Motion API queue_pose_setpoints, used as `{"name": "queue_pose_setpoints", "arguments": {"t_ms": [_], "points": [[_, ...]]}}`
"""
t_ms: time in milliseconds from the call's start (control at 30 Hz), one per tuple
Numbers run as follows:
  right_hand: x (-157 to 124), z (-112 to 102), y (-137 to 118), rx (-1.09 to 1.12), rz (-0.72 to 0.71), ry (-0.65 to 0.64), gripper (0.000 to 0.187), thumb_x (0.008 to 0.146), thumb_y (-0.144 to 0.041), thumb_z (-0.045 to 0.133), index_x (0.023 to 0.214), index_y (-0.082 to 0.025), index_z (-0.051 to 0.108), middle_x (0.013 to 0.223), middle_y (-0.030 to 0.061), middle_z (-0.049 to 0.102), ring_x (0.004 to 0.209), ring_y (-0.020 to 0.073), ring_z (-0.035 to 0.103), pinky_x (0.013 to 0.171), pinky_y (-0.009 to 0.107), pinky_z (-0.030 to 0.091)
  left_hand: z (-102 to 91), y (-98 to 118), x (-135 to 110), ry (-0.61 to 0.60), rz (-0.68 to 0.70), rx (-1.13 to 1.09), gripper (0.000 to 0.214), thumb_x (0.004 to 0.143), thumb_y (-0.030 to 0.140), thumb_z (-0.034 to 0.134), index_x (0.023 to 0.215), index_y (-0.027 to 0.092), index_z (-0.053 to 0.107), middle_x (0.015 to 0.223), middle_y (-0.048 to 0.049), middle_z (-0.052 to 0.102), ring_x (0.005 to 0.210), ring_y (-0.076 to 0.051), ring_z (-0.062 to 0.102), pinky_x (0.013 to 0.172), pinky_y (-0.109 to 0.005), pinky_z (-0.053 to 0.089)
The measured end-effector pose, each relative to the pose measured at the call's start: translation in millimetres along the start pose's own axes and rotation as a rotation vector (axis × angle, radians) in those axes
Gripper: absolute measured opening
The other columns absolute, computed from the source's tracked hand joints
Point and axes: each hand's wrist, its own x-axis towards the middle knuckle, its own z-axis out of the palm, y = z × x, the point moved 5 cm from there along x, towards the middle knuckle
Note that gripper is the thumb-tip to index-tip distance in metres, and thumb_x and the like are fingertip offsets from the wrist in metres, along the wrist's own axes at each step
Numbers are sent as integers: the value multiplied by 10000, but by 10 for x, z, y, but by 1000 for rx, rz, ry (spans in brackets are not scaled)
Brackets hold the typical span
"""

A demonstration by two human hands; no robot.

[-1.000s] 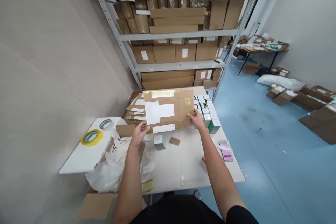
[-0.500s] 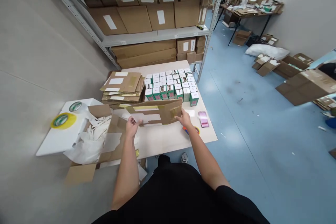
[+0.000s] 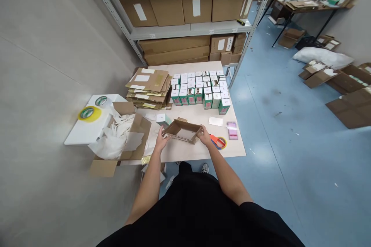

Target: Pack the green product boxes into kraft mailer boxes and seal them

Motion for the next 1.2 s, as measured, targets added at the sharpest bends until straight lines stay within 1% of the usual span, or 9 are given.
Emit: {"name": "queue_pose_setpoints", "arguments": {"t_ms": [167,267,400,500,633,767,967,1100,1200], "points": [[-9,-65,-42,76,56,66,854,886,-376,541,1663,-292,194,1627,125,421,1412,280,527,1093,460,512,90,84,-40,-40,63,99,831,826,207,727,1582,295,391,1629,-117,432,1490,-292,435,1116,-393,471],[-23,-48,-42,118,63,62,827,908,-425,546,1658,-298,223,1607,138,451,1396,296,544,1086,472,512,164,101,-104,-58,92,137,730,837,201,695,1529,278,477,1588,-106,496,1457,-280,477,1116,-391,472],[43,-37,-17,177,42,81,786,862,-421,583,1600,-309,337,1538,131,523,1301,297,616,1023,475,542,200,77,-188,-33,105,167,634,838,205,675,1458,256,551,1503,-116,582,1361,-274,570,1059,-384,508],[135,-78,29,206,91,180,698,806,-440,621,1463,-257,474,1403,145,616,1144,285,687,930,439,577,199,68,-251,-33,121,184,562,858,227,662,1412,252,575,1436,-113,633,1279,-254,629,1013,-366,528],[215,-128,55,204,152,318,470,749,-528,688,1102,-229,603,1091,91,714,954,268,695,832,393,575,191,85,-337,-62,133,305,571,851,233,680,1412,246,576,1443,-108,633,1305,-270,609,1018,-375,521],[252,-59,-22,148,58,245,438,770,-634,661,958,-243,604,992,51,716,950,257,677,829,371,559,196,85,-371,-74,121,360,683,842,223,703,1497,245,512,1444,-110,639,1329,-291,594,1073,-411,490],[261,19,-44,35,78,194,453,719,-630,696,953,-244,666,1163,81,710,1081,291,663,959,438,541,267,79,-302,-113,229,460,332,847,232,702,1177,226,741,1321,-98,693,1278,-288,616,1134,-425,454],[264,22,-55,27,79,99,417,741,-588,690,958,-236,744,1198,82,729,1137,289,654,1063,447,489,293,93,-254,-139,246,521,266,887,262,672,1137,214,751,1306,-100,701,1246,-283,627,1122,-428,452],[214,-21,-33,130,89,11,442,811,-625,642,939,-229,790,1193,80,753,1182,295,646,1086,424,472,306,124,-237,-132,222,563,266,925,304,645,1157,219,741,1312,-88,701,1250,-273,616,1096,-401,463]]}}
